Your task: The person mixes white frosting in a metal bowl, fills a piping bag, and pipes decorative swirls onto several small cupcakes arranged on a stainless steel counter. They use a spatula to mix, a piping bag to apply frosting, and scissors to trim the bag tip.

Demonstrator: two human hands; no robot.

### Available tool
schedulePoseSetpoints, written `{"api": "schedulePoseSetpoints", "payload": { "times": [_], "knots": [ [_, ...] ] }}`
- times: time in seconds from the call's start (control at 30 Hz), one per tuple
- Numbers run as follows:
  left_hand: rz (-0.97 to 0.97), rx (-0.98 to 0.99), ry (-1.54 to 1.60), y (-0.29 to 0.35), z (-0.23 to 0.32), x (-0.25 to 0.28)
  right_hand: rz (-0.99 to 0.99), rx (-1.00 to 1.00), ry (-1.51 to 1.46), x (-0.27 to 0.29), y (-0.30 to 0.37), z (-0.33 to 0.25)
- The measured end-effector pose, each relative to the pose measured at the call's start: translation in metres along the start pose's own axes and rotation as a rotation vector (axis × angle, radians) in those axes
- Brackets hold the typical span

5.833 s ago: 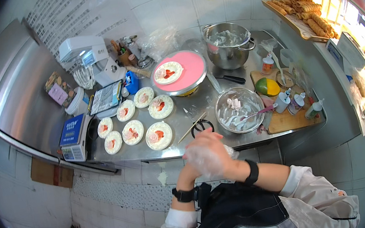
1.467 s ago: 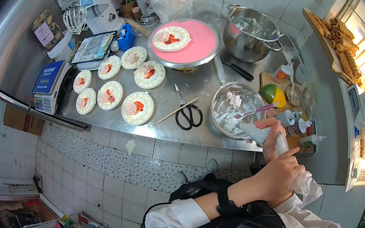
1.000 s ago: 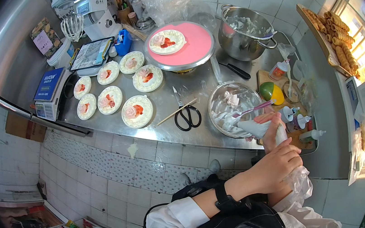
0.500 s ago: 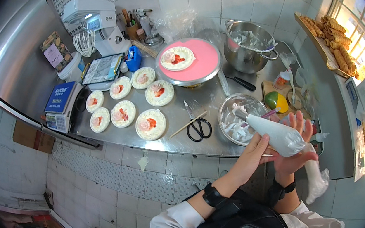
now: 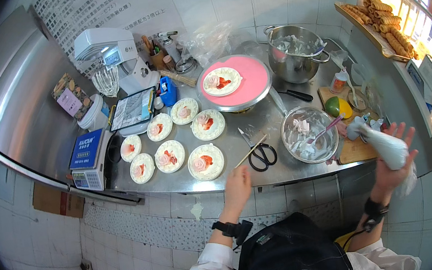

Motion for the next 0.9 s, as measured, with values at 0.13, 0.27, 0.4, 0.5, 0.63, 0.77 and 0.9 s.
{"api": "schedulePoseSetpoints", "payload": {
  "times": [0.13, 0.27, 0.4, 0.5, 0.63, 0.77, 0.9],
  "knots": [
    [0.160, -0.167, -0.255, -0.033, -0.040, -0.026, -0.266, -0.120, -0.033, -0.024, -0.002, -0.018],
    [0.083, -0.153, -0.373, -0.066, -0.034, -0.062, -0.056, -0.046, 0.141, -0.010, -0.001, -0.002],
    [0.094, 0.010, -0.264, -0.080, -0.032, -0.070, -0.043, 0.159, 0.176, -0.010, -0.028, -0.004],
    [0.044, 0.025, -0.335, -0.085, -0.033, -0.076, -0.036, 0.088, 0.034, 0.001, -0.058, -0.003],
    [-0.045, 0.009, -0.363, -0.087, -0.037, -0.088, -0.600, -0.372, -0.085, 0.013, -0.073, 0.039],
    [0.009, -0.049, -0.398, -0.088, -0.028, -0.080, -0.554, -0.439, -0.076, 0.025, -0.080, 0.054],
    [0.014, 0.002, 0.112, -0.073, -0.013, -0.040, -0.529, -0.353, -0.325, -0.012, -0.072, 0.055]
  ]
}}
Point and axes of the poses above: each hand's wrist, its own y-axis away from the middle knuckle, its own x-axis out of the back of the hand, z = x × y, the point moved 5 cm from there along -y, towards the middle knuckle, and after that the axes turned 13 degrees about -y, right-handed, at the moved point
